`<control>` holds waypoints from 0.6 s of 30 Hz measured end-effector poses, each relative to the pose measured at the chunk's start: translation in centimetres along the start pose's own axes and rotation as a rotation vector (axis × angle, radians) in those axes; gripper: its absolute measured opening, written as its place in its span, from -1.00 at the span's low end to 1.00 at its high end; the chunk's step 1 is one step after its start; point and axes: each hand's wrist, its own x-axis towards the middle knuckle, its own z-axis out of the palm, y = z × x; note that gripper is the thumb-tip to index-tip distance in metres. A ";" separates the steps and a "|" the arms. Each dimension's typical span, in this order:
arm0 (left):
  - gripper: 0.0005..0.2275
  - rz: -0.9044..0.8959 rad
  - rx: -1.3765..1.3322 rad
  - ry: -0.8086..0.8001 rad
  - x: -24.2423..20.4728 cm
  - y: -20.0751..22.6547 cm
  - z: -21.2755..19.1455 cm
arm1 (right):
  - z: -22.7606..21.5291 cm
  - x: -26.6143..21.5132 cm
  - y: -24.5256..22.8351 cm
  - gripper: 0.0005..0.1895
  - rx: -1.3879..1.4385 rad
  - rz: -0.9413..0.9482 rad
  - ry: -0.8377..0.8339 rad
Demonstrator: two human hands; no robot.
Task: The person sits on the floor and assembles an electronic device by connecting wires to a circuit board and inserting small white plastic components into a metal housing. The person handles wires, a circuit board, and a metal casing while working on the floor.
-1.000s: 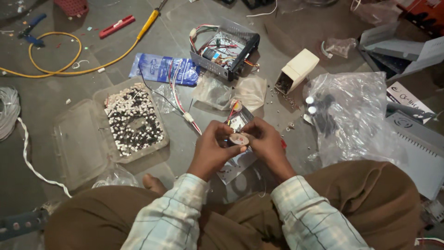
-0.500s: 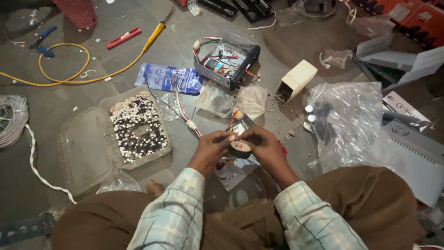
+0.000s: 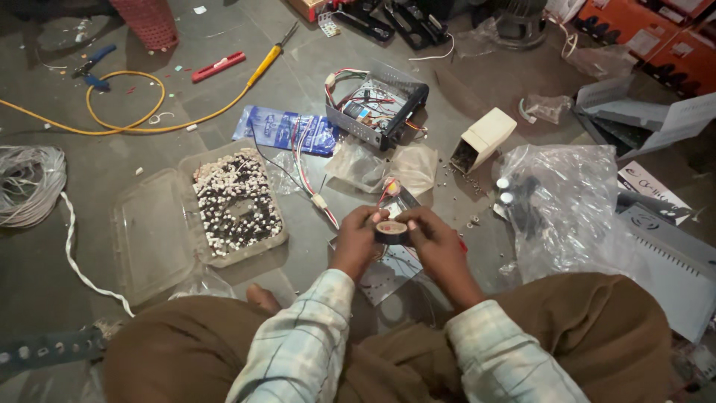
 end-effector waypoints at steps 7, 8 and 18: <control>-0.83 -0.003 0.178 0.052 -0.4 0.9 0.5 | 0.1 -1.4 -2.2 -0.85 -0.119 -0.017 -0.126; -0.82 0.018 0.217 0.042 -0.3 1.1 0.5 | 0.0 -1.4 -2.3 -0.77 -0.156 -0.023 -0.167; -0.82 -0.154 -0.037 -0.135 -0.4 1.5 -1.2 | -1.8 -0.7 -1.2 -0.68 -0.316 0.042 -0.020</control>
